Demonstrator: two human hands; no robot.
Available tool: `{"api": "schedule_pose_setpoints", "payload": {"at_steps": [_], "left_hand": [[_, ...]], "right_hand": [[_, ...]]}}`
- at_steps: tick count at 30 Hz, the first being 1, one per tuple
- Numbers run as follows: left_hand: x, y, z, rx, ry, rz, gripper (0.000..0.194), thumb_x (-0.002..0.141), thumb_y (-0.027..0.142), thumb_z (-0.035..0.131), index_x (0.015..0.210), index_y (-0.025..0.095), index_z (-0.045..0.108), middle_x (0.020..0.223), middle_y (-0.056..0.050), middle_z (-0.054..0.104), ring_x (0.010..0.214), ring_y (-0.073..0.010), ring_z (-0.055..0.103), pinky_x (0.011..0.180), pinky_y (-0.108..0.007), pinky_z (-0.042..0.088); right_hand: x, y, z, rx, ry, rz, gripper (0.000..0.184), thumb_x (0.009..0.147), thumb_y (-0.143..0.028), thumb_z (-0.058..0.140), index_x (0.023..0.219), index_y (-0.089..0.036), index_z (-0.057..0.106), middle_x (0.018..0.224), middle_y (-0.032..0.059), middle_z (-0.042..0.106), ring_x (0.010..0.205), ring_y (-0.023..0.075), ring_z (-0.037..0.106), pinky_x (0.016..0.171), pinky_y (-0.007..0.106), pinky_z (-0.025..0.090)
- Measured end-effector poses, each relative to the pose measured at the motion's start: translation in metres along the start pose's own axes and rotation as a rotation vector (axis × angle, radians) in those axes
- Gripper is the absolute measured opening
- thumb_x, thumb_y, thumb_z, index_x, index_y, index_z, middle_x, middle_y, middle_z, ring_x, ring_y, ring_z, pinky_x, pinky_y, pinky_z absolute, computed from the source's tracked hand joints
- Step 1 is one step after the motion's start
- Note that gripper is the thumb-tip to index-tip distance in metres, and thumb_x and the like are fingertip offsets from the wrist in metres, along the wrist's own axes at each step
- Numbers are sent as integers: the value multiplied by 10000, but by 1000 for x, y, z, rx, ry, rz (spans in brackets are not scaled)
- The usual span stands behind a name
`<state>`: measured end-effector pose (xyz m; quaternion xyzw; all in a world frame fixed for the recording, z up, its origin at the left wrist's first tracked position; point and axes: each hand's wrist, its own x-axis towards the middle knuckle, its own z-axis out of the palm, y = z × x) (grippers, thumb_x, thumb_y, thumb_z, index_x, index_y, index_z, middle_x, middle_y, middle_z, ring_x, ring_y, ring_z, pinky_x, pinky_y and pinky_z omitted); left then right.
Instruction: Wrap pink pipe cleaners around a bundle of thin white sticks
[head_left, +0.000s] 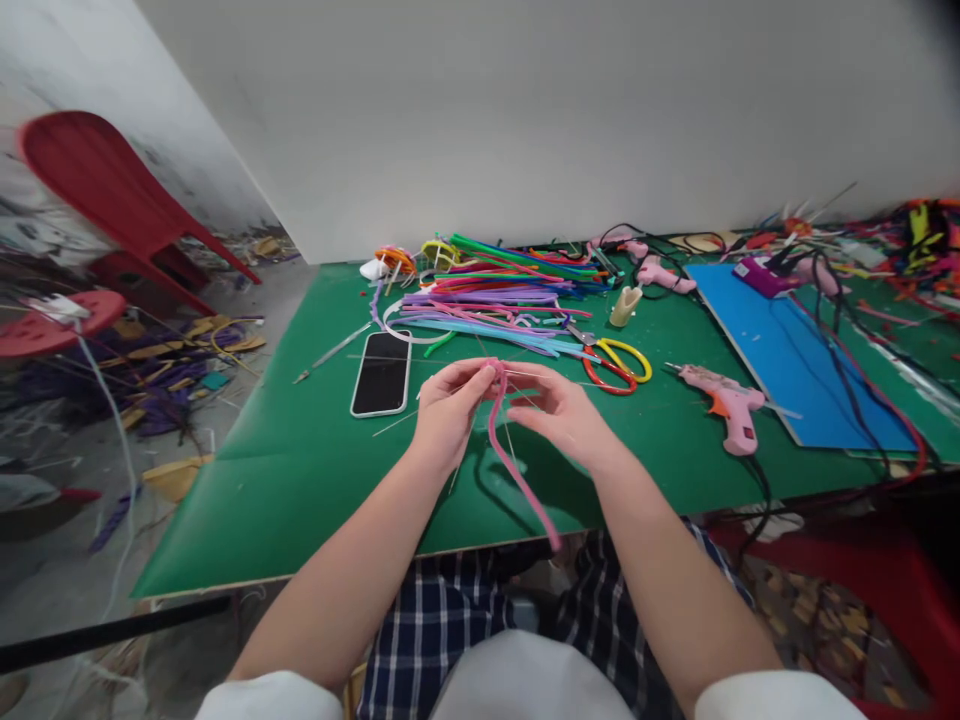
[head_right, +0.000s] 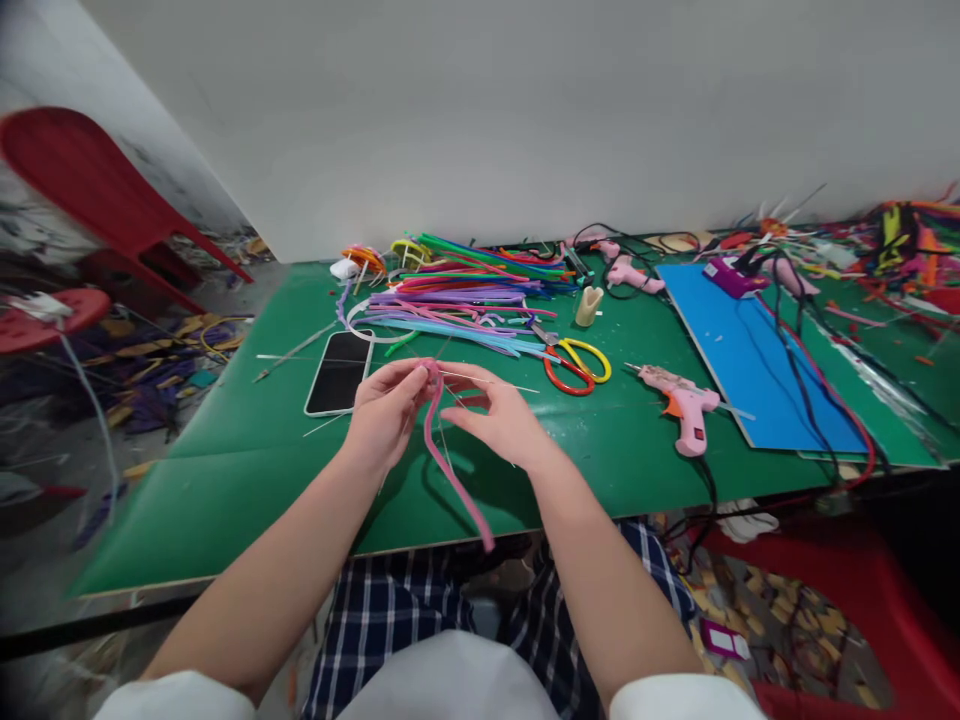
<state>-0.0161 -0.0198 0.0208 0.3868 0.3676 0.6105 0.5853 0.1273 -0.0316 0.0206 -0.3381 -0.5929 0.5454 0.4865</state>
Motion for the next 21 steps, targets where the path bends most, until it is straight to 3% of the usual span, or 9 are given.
{"api": "schedule_pose_setpoints", "payload": {"at_steps": [3, 5, 8, 10, 12, 14, 16, 19, 21], "left_hand": [[-5, 10, 1, 71, -10, 51, 106, 672, 232, 698, 759, 175, 678, 700, -8, 677, 600, -79, 604, 599, -189, 499], [-11, 17, 3, 210, -21, 179, 89, 690, 228, 683, 761, 176, 674, 717, -16, 679, 621, -100, 615, 594, -210, 510], [-21, 27, 2, 551, -7, 567, 98, 707, 172, 664, 803, 191, 678, 773, -21, 685, 691, -126, 634, 646, -247, 528], [-26, 34, -1, 776, -1, 915, 196, 680, 118, 679, 854, 210, 679, 795, -16, 695, 704, -130, 639, 658, -251, 535], [-29, 42, -5, 940, -34, 1169, 309, 661, 93, 689, 937, 231, 659, 850, -18, 701, 735, -148, 651, 670, -268, 548], [-31, 53, -8, 1048, -106, 1321, 359, 658, 104, 693, 975, 264, 639, 906, -7, 697, 778, -167, 658, 722, -307, 556], [-34, 66, -8, 1125, -254, 1401, 362, 664, 117, 691, 973, 296, 632, 936, 12, 691, 798, -168, 661, 798, -341, 543], [-39, 85, -4, 1204, -441, 1362, 365, 680, 127, 680, 975, 335, 624, 947, 30, 687, 848, -172, 656, 853, -358, 522], [-41, 94, 0, 1238, -518, 1270, 352, 703, 138, 661, 969, 364, 621, 941, 45, 687, 856, -173, 655, 856, -367, 524]], "right_hand": [[-1, -10, -20, -53, 84, -23, 324, 723, -221, 628, 1044, -264, 610, 1011, 16, 646, 951, 151, 588, 843, 319, 475], [-1, -16, -32, -89, 179, -36, 211, 744, -242, 611, 952, -238, 650, 894, 15, 671, 856, 138, 616, 808, 308, 488], [-4, -29, -48, -138, 377, -100, 135, 752, -247, 605, 865, -211, 669, 766, 6, 672, 714, 116, 621, 715, 279, 505], [-11, -44, -54, -156, 533, -180, 116, 750, -235, 610, 847, -211, 669, 707, -5, 657, 639, 97, 598, 626, 241, 494], [-23, -62, -55, -179, 597, -250, 96, 758, -229, 606, 832, -224, 668, 659, -14, 637, 546, 75, 548, 510, 202, 447], [-36, -79, -50, -208, 523, -246, 95, 784, -254, 579, 831, -240, 660, 652, -12, 631, 466, 70, 496, 403, 194, 374], [-46, -92, -41, -304, 327, -179, 134, 811, -295, 540, 826, -245, 663, 679, 4, 643, 464, 83, 497, 374, 206, 354], [-49, -101, -23, -523, 141, -206, 108, 767, -310, 599, 808, -242, 673, 820, 24, 664, 746, 148, 591, 620, 264, 471], [-44, -100, -14, -563, 97, -225, 115, 766, -316, 601, 808, -238, 674, 837, 16, 667, 840, 162, 586, 760, 295, 459]]}}
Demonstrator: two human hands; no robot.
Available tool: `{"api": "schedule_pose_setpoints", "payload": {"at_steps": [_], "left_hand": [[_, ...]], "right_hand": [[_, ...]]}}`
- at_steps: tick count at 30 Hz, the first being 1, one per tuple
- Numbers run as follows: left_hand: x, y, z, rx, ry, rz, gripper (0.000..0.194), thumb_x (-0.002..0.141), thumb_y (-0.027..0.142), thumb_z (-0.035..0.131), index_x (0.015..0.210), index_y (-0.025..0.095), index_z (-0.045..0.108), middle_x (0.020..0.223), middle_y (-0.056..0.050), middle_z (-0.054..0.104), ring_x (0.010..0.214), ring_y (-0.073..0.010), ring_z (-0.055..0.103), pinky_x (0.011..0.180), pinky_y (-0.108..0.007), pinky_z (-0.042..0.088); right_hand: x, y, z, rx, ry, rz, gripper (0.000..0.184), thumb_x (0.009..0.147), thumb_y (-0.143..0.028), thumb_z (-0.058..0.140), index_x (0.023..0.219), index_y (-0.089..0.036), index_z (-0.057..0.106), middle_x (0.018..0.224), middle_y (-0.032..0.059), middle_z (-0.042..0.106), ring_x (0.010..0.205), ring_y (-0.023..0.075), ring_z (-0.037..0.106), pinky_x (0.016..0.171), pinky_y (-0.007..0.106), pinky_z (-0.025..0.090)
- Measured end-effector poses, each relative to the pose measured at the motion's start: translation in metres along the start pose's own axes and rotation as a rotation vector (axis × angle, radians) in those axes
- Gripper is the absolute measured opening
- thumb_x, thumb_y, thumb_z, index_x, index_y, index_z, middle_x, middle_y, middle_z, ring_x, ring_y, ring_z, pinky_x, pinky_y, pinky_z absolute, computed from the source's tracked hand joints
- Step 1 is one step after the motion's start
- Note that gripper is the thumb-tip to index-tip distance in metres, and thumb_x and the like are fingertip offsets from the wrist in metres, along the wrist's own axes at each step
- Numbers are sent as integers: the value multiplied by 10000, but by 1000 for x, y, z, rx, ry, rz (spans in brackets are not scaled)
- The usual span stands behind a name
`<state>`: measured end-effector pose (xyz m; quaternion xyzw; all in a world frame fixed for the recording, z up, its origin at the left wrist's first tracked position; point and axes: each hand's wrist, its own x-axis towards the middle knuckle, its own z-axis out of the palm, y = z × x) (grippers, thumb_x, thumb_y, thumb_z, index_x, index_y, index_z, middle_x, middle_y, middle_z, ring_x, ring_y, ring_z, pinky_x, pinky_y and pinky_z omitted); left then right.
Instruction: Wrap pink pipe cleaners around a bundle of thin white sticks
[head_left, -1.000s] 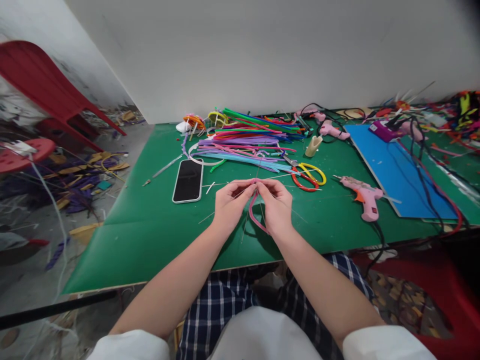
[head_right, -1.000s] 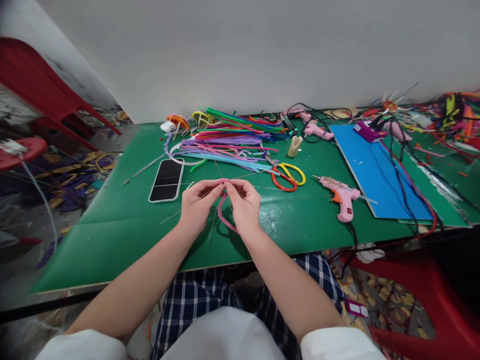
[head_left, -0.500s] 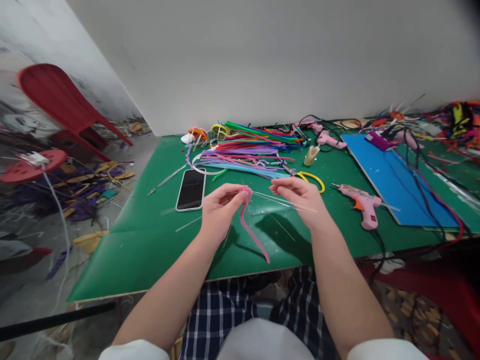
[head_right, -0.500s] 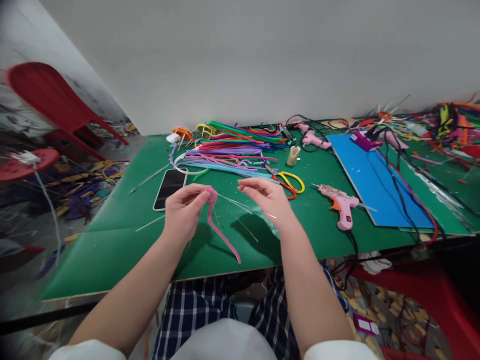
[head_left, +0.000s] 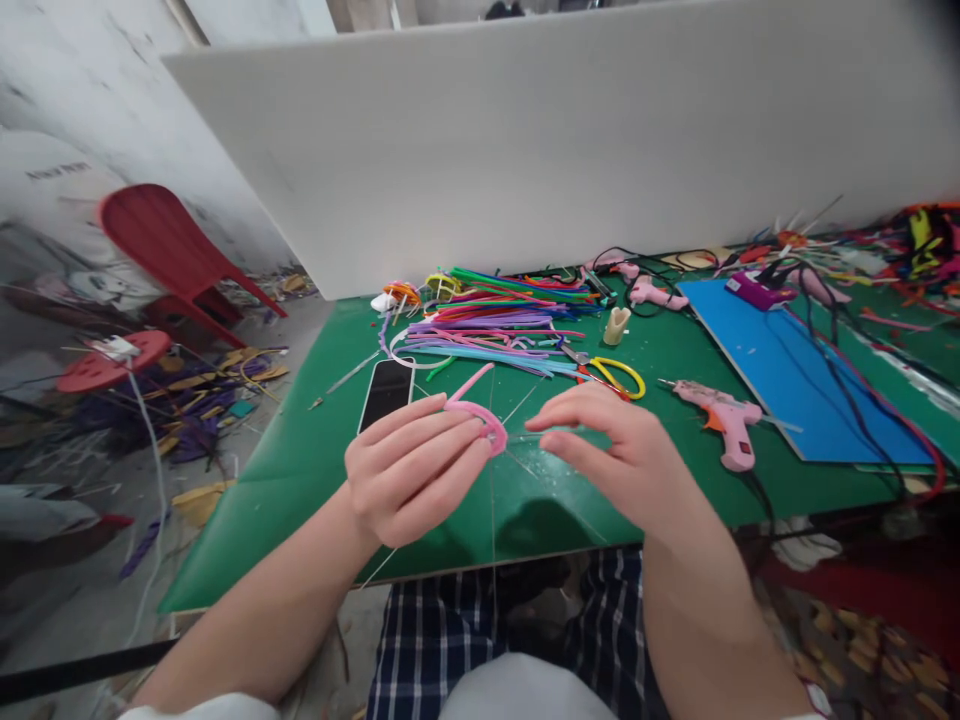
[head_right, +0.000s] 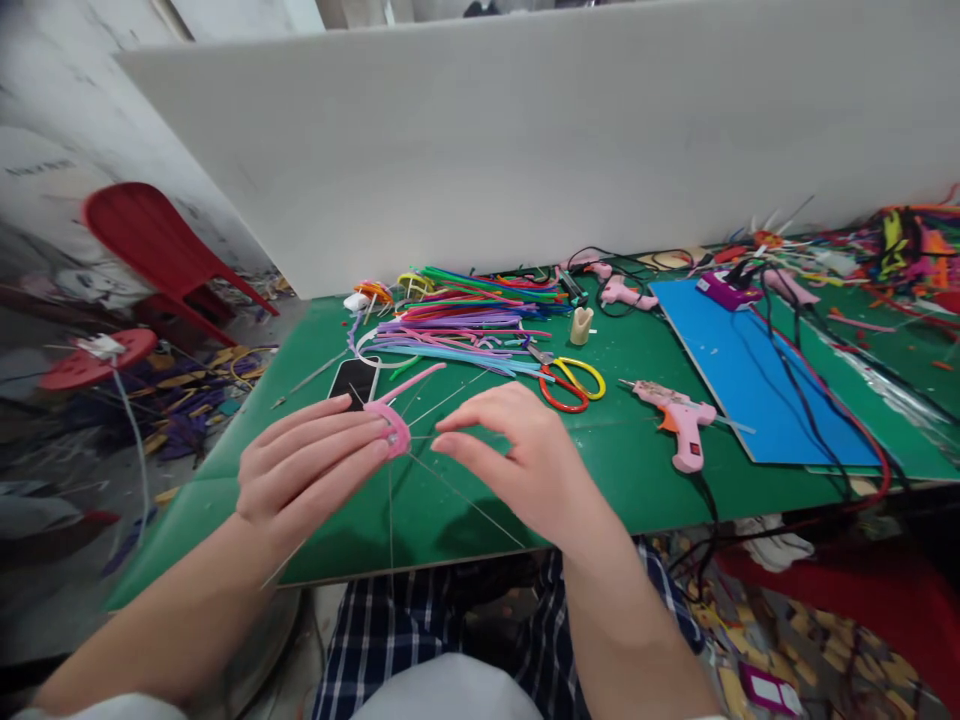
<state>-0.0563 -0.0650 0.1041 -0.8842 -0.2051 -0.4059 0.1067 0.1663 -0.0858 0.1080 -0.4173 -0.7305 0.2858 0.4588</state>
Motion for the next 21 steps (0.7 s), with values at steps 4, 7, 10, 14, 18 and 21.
{"api": "schedule_pose_setpoints", "payload": {"at_steps": [4, 7, 10, 14, 18, 21], "left_hand": [[7, -3, -3, -100, -78, 24, 276, 710, 190, 662, 905, 383, 635, 874, 66, 694, 776, -156, 663, 813, -357, 551], [10, -7, -1, -160, -116, 18, 206, 709, 223, 664, 852, 371, 647, 820, 65, 696, 716, -146, 663, 762, -338, 570], [14, -9, -1, -224, -102, -6, 180, 708, 240, 667, 847, 354, 657, 810, 54, 698, 700, -144, 660, 750, -327, 571], [10, -16, -2, -242, -135, -48, 239, 687, 259, 690, 895, 370, 650, 840, 60, 695, 753, -127, 655, 794, -279, 546], [-8, -39, -13, 25, -229, -105, 256, 719, 251, 648, 948, 365, 645, 947, 19, 677, 860, -167, 636, 827, -326, 513], [-21, -46, -25, 248, -26, -245, 318, 746, 181, 588, 1021, 335, 625, 1021, -22, 653, 930, -197, 606, 857, -365, 473]], "right_hand": [[8, 5, 15, 202, -171, 140, 177, 791, -346, 553, 761, -223, 678, 766, -5, 673, 742, 136, 603, 680, 256, 471], [10, 11, 22, 446, -335, 254, 196, 783, -348, 554, 758, -203, 684, 725, -4, 675, 696, 127, 610, 640, 240, 482], [10, 15, 26, 547, -325, 309, 167, 749, -328, 596, 755, -188, 687, 686, -2, 665, 664, 117, 598, 634, 240, 482], [11, 19, 28, 557, -233, 326, 143, 711, -313, 637, 715, -175, 672, 620, -11, 630, 591, 101, 564, 582, 228, 468], [12, 26, 27, 512, -64, 316, 143, 705, -318, 643, 719, -178, 671, 583, -22, 601, 549, 88, 537, 551, 216, 453], [13, 30, 29, 439, 96, 272, 124, 724, -313, 626, 734, -199, 674, 599, -23, 616, 562, 94, 553, 562, 223, 458]]}}
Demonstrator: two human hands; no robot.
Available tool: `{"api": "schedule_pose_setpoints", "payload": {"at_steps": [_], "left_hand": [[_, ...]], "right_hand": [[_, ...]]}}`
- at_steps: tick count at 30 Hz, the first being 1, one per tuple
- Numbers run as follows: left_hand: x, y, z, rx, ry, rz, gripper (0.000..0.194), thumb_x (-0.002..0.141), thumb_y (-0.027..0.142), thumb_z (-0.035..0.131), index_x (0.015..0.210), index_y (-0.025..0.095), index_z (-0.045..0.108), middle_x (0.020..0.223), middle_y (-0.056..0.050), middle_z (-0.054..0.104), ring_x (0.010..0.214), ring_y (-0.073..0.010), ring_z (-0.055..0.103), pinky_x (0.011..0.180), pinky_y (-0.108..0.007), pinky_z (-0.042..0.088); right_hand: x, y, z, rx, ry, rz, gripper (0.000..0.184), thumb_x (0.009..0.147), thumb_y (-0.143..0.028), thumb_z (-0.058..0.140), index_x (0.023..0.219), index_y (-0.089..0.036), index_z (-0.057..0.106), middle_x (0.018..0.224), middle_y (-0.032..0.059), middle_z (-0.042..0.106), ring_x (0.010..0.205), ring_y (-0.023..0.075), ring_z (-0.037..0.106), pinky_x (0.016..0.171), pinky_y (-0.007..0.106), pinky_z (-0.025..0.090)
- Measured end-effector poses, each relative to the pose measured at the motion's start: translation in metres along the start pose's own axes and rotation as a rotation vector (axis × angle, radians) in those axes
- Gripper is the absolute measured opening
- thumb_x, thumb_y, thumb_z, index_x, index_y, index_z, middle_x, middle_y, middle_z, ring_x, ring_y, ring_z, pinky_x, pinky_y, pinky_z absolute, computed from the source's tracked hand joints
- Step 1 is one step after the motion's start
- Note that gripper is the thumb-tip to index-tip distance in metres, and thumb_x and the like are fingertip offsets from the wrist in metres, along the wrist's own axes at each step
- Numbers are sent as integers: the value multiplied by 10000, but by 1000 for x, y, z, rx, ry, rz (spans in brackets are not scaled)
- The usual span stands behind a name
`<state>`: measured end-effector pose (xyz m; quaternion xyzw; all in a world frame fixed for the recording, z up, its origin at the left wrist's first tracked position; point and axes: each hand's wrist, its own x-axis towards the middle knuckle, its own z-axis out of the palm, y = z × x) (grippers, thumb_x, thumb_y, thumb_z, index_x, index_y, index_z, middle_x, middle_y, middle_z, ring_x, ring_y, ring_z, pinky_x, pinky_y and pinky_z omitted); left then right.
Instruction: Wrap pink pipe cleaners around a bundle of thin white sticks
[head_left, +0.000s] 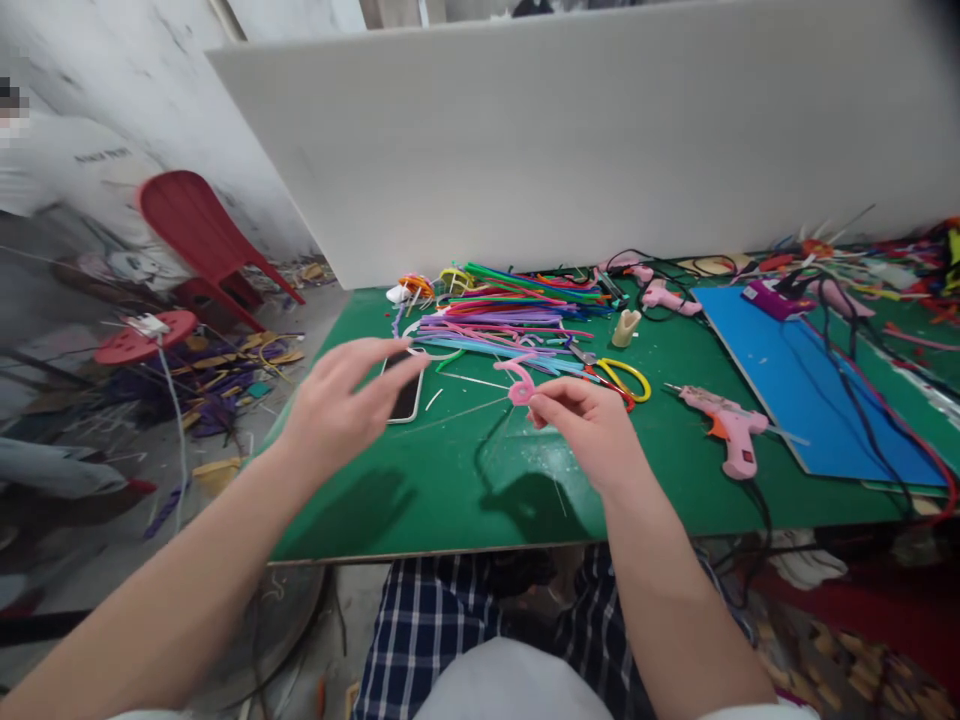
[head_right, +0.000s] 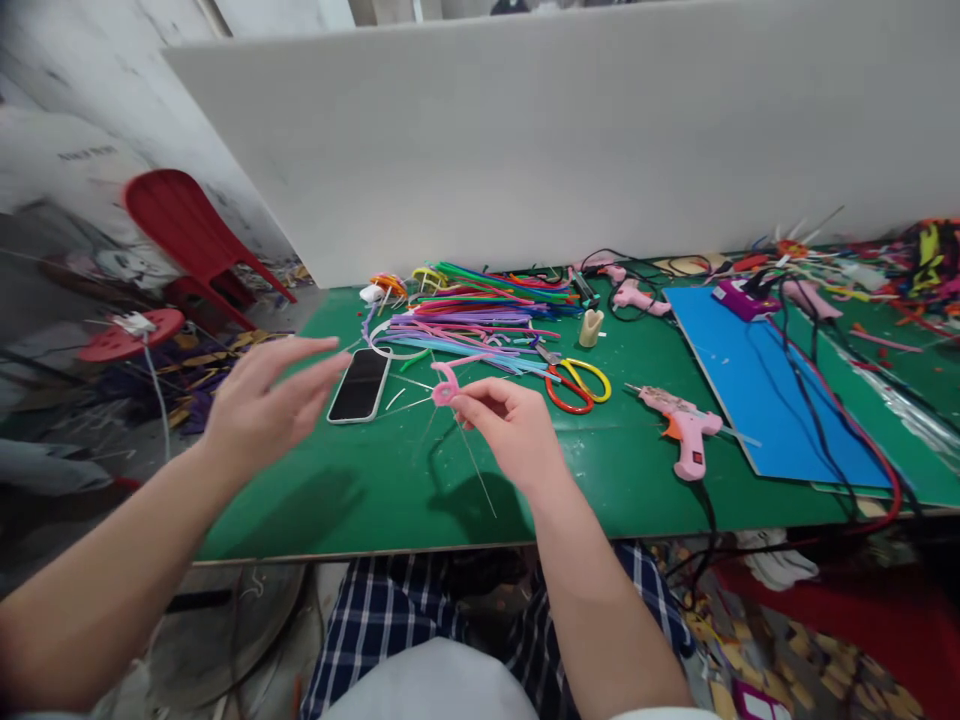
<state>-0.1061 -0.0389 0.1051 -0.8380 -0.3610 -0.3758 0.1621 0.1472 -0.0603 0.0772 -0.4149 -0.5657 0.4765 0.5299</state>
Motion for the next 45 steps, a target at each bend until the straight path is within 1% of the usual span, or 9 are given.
{"api": "schedule_pose_setpoints", "payload": {"at_steps": [2, 5, 10, 18, 21, 25, 29, 34, 45], "left_hand": [[-5, 10, -6, 33, 123, -152, 389, 752, 127, 556, 1093, 312, 585, 977, -22, 660, 879, -187, 611, 819, -351, 477], [-11, 51, -5, -30, 116, -246, 375, 725, 80, 574, 1040, 280, 608, 904, 8, 680, 789, -152, 626, 754, -274, 488], [-13, 109, 22, -76, 155, -452, 319, 737, 149, 605, 1044, 234, 601, 955, -18, 682, 843, -166, 629, 786, -275, 475], [-14, 101, 35, -408, 146, -703, 172, 794, 213, 542, 922, 242, 654, 915, 3, 694, 849, -154, 634, 784, -275, 486], [-19, 92, 28, -394, 120, -661, 182, 797, 211, 536, 921, 246, 663, 892, 2, 700, 838, -153, 634, 783, -277, 485], [-25, 80, 18, -443, 39, -541, 207, 808, 166, 506, 909, 246, 667, 863, -3, 697, 808, -143, 630, 758, -266, 485], [-26, 76, 14, -593, -84, -485, 208, 806, 146, 498, 886, 229, 671, 842, -25, 692, 798, -151, 630, 731, -272, 488], [-27, 79, 14, -675, -69, -424, 242, 771, 90, 529, 882, 251, 672, 839, -16, 695, 817, -153, 631, 766, -281, 484], [-23, 79, 10, -713, -116, -226, 202, 782, 99, 542, 859, 237, 668, 846, -16, 701, 805, -149, 636, 916, -380, 431]], "right_hand": [[0, 2, 3, -45, 61, -53, 119, 735, -311, 614, 750, -209, 675, 639, -14, 640, 591, 110, 577, 589, 242, 470], [-2, 3, 11, -140, 130, -130, 134, 763, -312, 585, 789, -218, 676, 724, 2, 669, 663, 134, 605, 653, 272, 480], [-10, 8, 28, -248, 199, -240, 133, 789, -303, 561, 824, -242, 673, 793, -1, 675, 711, 139, 610, 696, 276, 475], [-14, 17, 33, -308, -22, -268, 163, 803, -288, 535, 881, -253, 673, 875, 9, 686, 809, 158, 616, 742, 291, 468], [-11, 11, 13, -394, -206, -210, 171, 797, -318, 534, 822, -240, 684, 801, 8, 690, 713, 152, 617, 629, 267, 467], [-10, 2, -14, -339, -166, -75, 221, 796, -368, 528, 826, -205, 674, 704, 7, 660, 515, 105, 553, 463, 223, 426], [-12, -5, -17, -393, -79, -286, 148, 765, -310, 591, 860, -232, 673, 846, 21, 653, 759, 143, 593, 612, 251, 474], [-16, -9, -1, -444, -284, -512, 158, 778, -278, 594, 921, -274, 663, 898, 16, 641, 895, 158, 561, 815, 319, 450], [-13, -8, -1, -501, -282, -620, 82, 770, -267, 606, 821, -237, 662, 877, 14, 652, 960, 169, 521, 885, 346, 421]]}}
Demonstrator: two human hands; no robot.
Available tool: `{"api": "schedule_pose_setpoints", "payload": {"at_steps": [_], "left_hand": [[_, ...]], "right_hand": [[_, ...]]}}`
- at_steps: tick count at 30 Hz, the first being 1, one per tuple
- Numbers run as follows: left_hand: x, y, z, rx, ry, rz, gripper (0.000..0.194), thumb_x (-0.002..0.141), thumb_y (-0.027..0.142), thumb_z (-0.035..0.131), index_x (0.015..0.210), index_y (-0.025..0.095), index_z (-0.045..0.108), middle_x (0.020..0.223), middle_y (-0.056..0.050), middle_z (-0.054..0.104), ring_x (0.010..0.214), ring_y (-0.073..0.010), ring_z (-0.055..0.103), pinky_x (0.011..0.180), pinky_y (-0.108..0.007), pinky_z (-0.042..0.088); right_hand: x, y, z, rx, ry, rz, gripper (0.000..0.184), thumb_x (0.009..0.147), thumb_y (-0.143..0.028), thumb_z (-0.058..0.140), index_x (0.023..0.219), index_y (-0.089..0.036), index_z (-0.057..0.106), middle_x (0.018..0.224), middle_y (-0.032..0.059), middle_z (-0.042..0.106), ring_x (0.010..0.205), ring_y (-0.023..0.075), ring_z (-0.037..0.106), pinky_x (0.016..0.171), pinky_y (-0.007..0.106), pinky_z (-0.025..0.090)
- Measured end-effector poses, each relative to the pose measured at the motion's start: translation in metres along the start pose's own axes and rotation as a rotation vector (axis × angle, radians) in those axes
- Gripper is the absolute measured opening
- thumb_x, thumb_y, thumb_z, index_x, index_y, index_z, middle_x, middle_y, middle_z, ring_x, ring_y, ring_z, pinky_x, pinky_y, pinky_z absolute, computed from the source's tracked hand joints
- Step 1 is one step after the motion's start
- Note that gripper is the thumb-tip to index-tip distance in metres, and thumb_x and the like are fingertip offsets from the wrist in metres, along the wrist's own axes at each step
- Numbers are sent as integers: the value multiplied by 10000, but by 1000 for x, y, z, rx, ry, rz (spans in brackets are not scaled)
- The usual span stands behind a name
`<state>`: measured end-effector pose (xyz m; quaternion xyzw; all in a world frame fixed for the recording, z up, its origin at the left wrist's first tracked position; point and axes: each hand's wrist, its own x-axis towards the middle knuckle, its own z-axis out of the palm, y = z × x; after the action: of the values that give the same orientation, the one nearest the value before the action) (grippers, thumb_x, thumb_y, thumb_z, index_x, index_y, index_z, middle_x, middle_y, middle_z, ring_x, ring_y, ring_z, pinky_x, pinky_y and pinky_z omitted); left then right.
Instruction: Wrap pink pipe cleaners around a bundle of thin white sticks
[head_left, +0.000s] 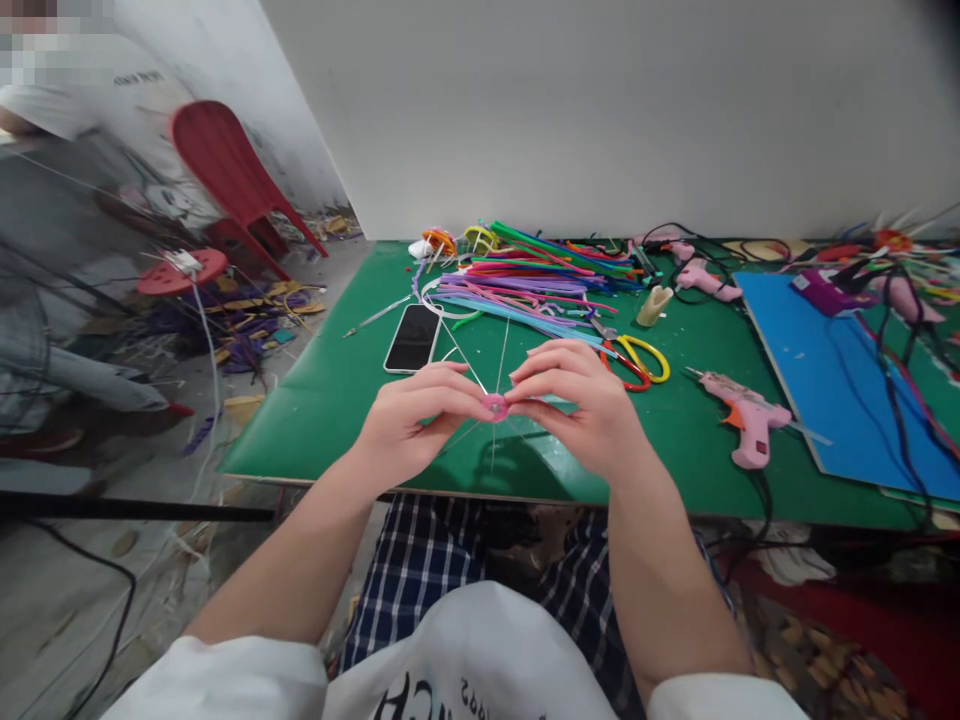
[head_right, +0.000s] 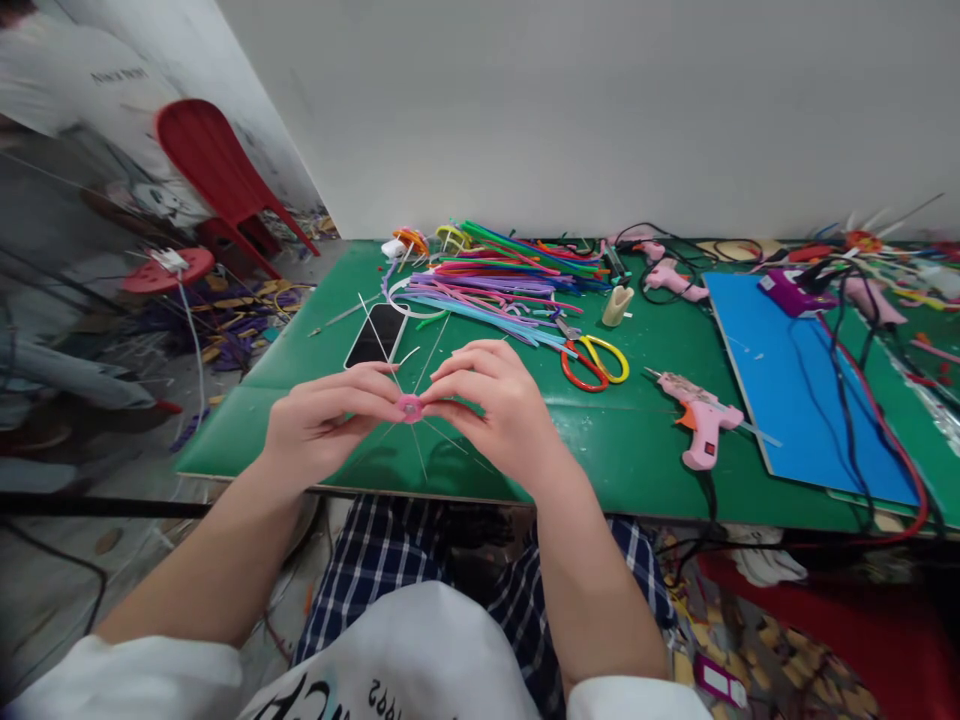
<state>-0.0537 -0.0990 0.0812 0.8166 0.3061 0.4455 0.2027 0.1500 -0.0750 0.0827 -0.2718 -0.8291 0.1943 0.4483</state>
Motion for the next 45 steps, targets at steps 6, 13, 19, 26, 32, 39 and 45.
{"api": "schedule_pose_setpoints", "payload": {"at_steps": [6, 13, 19, 26, 32, 39, 45], "left_hand": [[2, 1, 4, -24, 80, -7, 188, 748, 50, 566, 846, 206, 602, 787, -3, 690, 741, -131, 631, 916, -396, 429], [5, 6, -3, 185, -46, 21, 204, 768, 77, 537, 918, 204, 593, 841, -1, 678, 774, -128, 624, 967, -407, 384], [3, 7, -1, 379, -30, 38, 326, 771, 179, 578, 1094, 206, 546, 1044, -60, 640, 1002, -189, 561, 970, -410, 371], [3, 0, 12, 439, 9, 69, 361, 760, 214, 607, 1111, 188, 528, 989, -57, 646, 963, -177, 565, 946, -383, 394], [5, -2, 13, 465, 24, 53, 322, 782, 232, 578, 1100, 198, 544, 956, -48, 662, 933, -176, 583, 937, -381, 405], [10, -4, -1, 386, -20, 47, 311, 829, 118, 444, 1097, 218, 566, 1068, -58, 633, 1011, -180, 561, 922, -381, 419], [15, -12, -29, 435, -34, 7, 299, 825, 107, 439, 1042, 222, 609, 1085, -47, 630, 1033, -184, 552, 928, -386, 420]], "right_hand": [[-1, -2, -2, 107, -55, 52, 97, 764, -263, 614, 842, -212, 642, 842, -1, 667, 925, 152, 556, 866, 309, 432], [-2, -10, -4, 361, -175, 223, 96, 779, -232, 593, 862, -209, 636, 862, -18, 667, 808, 109, 606, 741, 235, 478], [-1, -5, 1, 370, -103, 243, 103, 792, -173, 567, 870, -198, 630, 880, -11, 663, 832, 103, 609, 755, 219, 487], [-2, -1, 7, 356, -116, 237, 168, 799, -94, 524, 910, -193, 602, 915, -3, 650, 886, 104, 600, 799, 224, 482], [-1, 0, 6, 254, -104, 221, 139, 806, -128, 530, 892, -198, 613, 875, -14, 656, 832, 97, 596, 761, 213, 471], [-2, 2, 5, 411, -32, 342, 124, 795, -167, 552, 884, -203, 631, 892, -2, 668, 844, 116, 616, 754, 238, 497], [-2, 15, 1, 610, 112, 517, 157, 755, -226, 603, 905, -211, 646, 888, 5, 684, 675, 94, 609, 631, 237, 522]]}}
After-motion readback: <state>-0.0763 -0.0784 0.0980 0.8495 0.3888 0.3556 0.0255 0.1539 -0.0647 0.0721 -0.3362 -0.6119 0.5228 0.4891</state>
